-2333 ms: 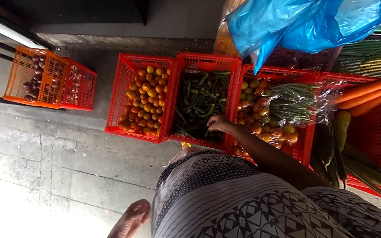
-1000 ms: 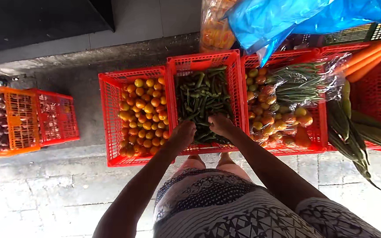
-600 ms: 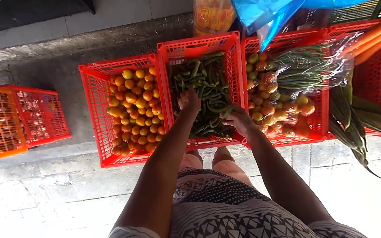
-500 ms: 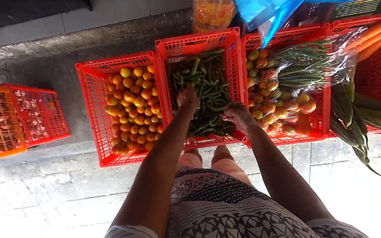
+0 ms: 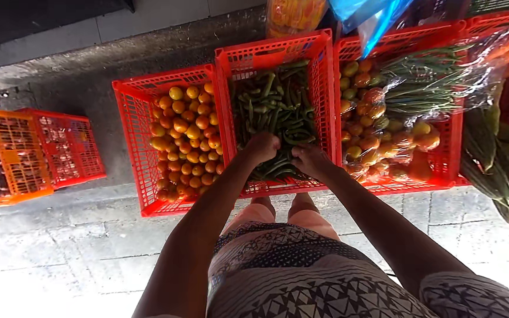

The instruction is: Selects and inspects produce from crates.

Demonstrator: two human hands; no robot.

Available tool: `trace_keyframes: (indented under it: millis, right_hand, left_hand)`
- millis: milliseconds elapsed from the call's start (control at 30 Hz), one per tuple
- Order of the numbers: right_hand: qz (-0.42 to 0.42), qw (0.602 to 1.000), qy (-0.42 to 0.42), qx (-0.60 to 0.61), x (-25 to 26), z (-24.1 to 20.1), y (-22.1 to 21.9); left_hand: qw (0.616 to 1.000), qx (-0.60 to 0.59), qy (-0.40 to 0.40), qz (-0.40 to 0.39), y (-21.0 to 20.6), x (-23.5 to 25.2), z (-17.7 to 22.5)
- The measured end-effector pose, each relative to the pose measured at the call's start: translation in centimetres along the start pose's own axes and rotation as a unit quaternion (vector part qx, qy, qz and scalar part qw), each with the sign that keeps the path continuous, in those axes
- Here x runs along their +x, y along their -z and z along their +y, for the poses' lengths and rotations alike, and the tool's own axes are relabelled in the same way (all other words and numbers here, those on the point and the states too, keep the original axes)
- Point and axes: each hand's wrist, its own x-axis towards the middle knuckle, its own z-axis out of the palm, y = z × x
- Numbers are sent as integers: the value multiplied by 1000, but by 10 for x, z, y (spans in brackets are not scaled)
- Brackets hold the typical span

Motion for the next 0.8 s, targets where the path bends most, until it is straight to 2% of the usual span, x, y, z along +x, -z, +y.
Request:
trace_keyframes:
  millis: [100, 167, 300, 467, 667, 800]
  right_hand:
    - [58, 991, -46, 116, 6, 1, 15]
    - [56, 977, -99, 178, 11, -7, 24]
    - [-48, 982, -134, 125, 13, -17, 34]
    - [-56, 982, -145, 106, 3, -37, 41]
    - [-73, 972, -191, 112, 6, -36, 37]
    - [-110, 972, -188, 83, 15, -42, 33]
  left_hand:
    - [992, 127, -20, -11, -39, -11, 6]
    - [987, 160, -12, 0, -50, -13, 3]
    - [983, 178, 23, -50, -40, -2, 12]
    - [967, 231, 35, -100, -26, -10, 17]
    - [964, 235, 67, -103, -23, -7, 33]
    - [966, 232, 61, -91, -24, -5, 22]
